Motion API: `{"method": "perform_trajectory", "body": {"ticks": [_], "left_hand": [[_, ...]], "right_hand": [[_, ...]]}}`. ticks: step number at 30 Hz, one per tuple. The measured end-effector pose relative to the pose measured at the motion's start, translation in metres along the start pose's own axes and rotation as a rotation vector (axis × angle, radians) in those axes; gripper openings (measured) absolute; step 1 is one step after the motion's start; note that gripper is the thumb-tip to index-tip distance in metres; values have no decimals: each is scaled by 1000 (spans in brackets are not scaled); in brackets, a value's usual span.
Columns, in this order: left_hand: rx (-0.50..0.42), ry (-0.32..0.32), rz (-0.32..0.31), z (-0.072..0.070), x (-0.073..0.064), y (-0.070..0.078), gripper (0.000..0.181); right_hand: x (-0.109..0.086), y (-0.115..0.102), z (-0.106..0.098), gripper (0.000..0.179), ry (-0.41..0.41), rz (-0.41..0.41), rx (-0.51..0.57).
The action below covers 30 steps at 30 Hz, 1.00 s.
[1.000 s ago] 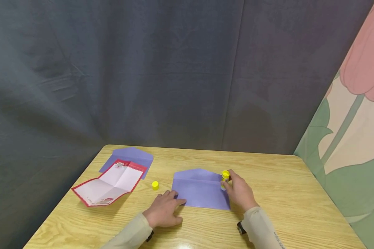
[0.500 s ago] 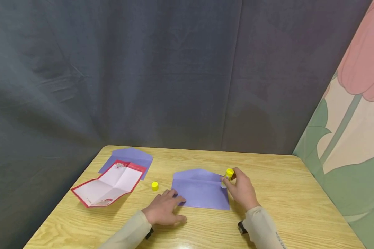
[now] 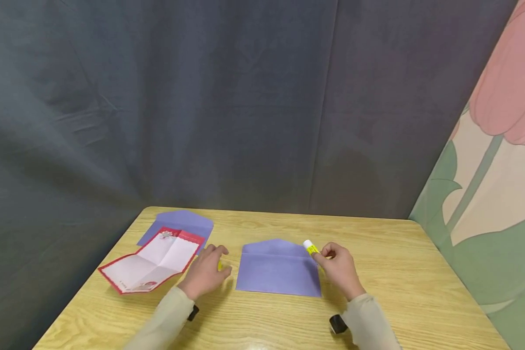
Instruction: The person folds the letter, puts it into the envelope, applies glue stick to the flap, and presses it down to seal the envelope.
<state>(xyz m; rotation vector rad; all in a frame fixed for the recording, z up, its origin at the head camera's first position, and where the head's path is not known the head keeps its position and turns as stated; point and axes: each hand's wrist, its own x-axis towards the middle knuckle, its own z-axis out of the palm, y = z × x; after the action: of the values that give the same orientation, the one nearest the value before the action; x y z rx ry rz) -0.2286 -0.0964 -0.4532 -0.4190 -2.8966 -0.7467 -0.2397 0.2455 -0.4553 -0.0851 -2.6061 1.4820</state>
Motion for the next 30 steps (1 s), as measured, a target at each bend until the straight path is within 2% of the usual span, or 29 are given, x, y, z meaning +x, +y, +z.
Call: {"method": "perform_trajectory", "body": {"ticks": [2,4,9,15,21,25,30], "left_hand": [[12,15,-57,-5,2,-9,40],[29,3,-103,-8,3,-17,41],[42,-49,-150,-7,7,-32,27],[7,-72,-139,-3,9,-40,20],[-50,-42,-106,-1,10,-41,16],[-149,-17,-73,-4,11,-35,17],[-328,5,-14,-10,10,-16,17]], "right_hand": [[-1,-1,-2,24,-28,19,55],[-2,-1,-2,25,-51,29,93],[-4,-1,1,27,-104,26,180],[-5,-4,9,49,-145,15,170],[-9,-10,17,46,-174,-20,132],[-13,-17,24,43,-203,-48,130],[-19,-25,36,37,-277,-96,133]]}}
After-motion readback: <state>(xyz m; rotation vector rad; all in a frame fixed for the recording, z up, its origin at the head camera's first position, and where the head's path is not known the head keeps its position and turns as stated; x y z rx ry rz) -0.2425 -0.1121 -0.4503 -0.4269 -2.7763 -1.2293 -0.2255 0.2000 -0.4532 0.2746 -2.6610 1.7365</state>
